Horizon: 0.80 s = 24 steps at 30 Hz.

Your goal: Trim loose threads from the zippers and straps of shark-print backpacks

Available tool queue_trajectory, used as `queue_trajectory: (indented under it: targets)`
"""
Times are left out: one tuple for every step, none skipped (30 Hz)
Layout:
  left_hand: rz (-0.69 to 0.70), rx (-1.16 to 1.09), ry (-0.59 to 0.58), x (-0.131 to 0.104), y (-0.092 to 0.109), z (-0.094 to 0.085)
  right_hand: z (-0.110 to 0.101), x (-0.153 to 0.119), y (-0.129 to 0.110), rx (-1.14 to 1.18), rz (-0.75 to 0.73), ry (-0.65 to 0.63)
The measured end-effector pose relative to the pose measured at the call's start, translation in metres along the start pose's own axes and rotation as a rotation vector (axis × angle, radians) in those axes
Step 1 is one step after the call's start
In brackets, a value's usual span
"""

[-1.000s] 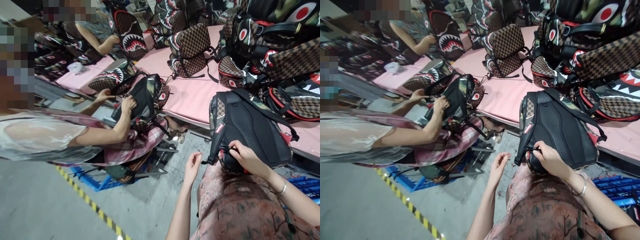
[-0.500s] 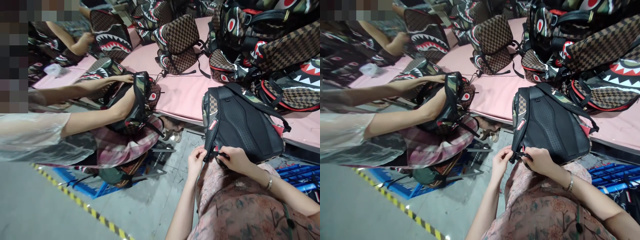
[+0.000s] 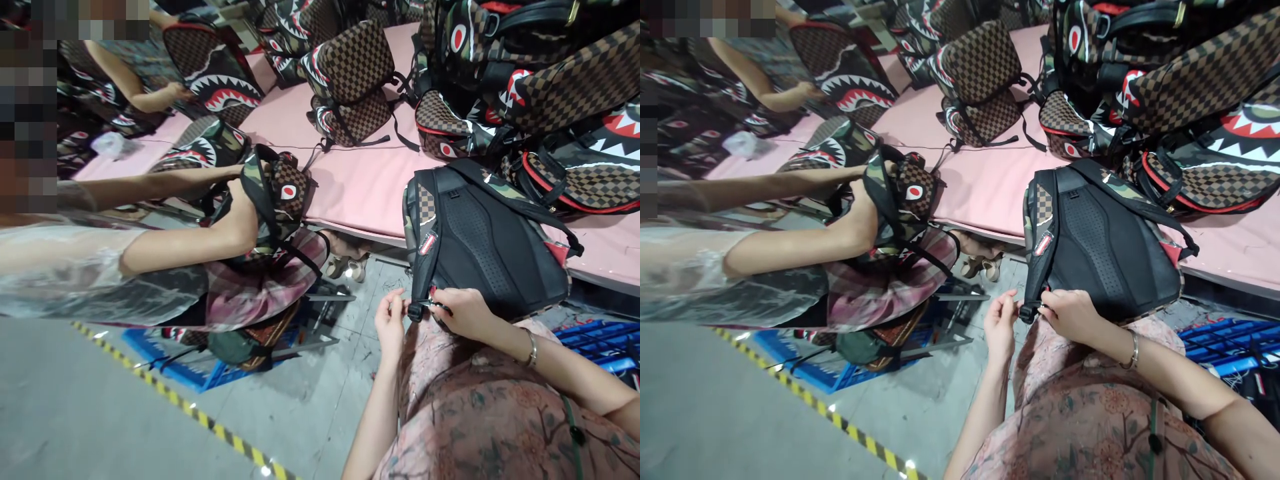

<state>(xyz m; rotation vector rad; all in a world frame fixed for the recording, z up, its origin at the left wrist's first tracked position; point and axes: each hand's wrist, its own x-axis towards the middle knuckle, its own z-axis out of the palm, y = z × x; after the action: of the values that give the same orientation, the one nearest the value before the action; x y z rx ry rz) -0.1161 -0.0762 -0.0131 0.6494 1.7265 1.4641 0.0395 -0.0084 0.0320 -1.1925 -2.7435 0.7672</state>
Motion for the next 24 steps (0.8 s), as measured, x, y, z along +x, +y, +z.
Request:
queue_trajectory:
  targets:
    - [-0.072, -0.096, -0.023, -0.001, 0.001, -0.001, 0.0, 0.0, 0.002, 0.018, 0.013, 0.01]
    - [-0.116, -0.156, -0.055, -0.002, 0.001, -0.003, 0.0, 0.0, 0.003, 0.032, 0.023, 0.019]
    - [-0.13, -0.174, -0.085, -0.004, 0.001, -0.005, 0.0, 0.001, 0.005, 0.039, 0.029, 0.024]
    - [-0.119, -0.16, -0.108, -0.005, 0.0, -0.007, -0.001, 0.001, 0.006, 0.043, 0.03, 0.023]
    - [-0.095, -0.12, -0.122, -0.006, 0.0, -0.008, -0.001, 0.001, 0.006, 0.044, 0.027, 0.018]
    - [-0.07, -0.074, -0.128, -0.007, -0.002, -0.009, -0.001, 0.002, 0.007, 0.044, 0.022, 0.012]
    - [-0.048, -0.031, -0.124, -0.008, -0.003, -0.01, -0.001, 0.002, 0.007, 0.044, 0.013, 0.006]
    - [-0.033, 0.003, -0.111, -0.008, -0.005, -0.01, -0.001, 0.002, 0.007, 0.044, 0.004, -0.002]
    - [-0.021, 0.033, -0.093, -0.008, -0.007, -0.01, -0.001, 0.002, 0.007, 0.045, -0.005, -0.01]
    - [-0.014, 0.063, -0.074, -0.007, -0.008, -0.01, -0.001, 0.003, 0.007, 0.044, -0.011, -0.018]
    - [-0.007, 0.088, -0.058, -0.006, -0.009, -0.009, -0.001, 0.003, 0.006, 0.045, -0.014, -0.025]
    - [0.0, 0.107, -0.042, -0.005, -0.01, -0.008, -0.001, 0.003, 0.006, 0.045, -0.015, -0.032]
    - [0.012, 0.126, -0.028, -0.003, -0.011, -0.007, -0.001, 0.004, 0.006, 0.045, -0.015, -0.038]
    - [0.031, 0.147, -0.015, -0.002, -0.011, -0.006, -0.001, 0.004, 0.005, 0.044, -0.014, -0.04]
    - [0.06, 0.177, 0.0, -0.002, -0.01, -0.005, 0.0, 0.005, 0.005, 0.041, -0.016, -0.037]
    - [0.099, 0.217, 0.016, -0.002, -0.01, -0.004, 0.001, 0.005, 0.005, 0.035, -0.021, -0.032]
    - [0.152, 0.267, 0.034, -0.002, -0.009, -0.003, 0.002, 0.006, 0.004, 0.026, -0.028, -0.025]
    - [0.212, 0.321, 0.052, -0.002, -0.008, -0.001, 0.003, 0.006, 0.004, 0.016, -0.036, -0.015]
    - [0.268, 0.365, 0.067, -0.003, -0.008, 0.0, 0.004, 0.006, 0.003, 0.007, -0.047, -0.006]
    - [0.308, 0.388, 0.08, -0.003, -0.007, 0.0, 0.005, 0.007, 0.003, 0.002, -0.06, 0.005]
    - [0.318, 0.381, 0.091, -0.003, -0.006, 0.001, 0.006, 0.007, 0.003, 0.005, -0.07, 0.018]
    - [0.289, 0.335, 0.097, -0.003, -0.006, 0.001, 0.006, 0.008, 0.004, 0.025, -0.077, 0.034]
    - [0.221, 0.254, 0.093, -0.003, -0.005, 0.001, 0.006, 0.008, 0.005, 0.07, -0.077, 0.054]
    - [0.129, 0.147, 0.076, -0.002, -0.005, 0.0, 0.006, 0.009, 0.006, 0.139, -0.061, 0.08]
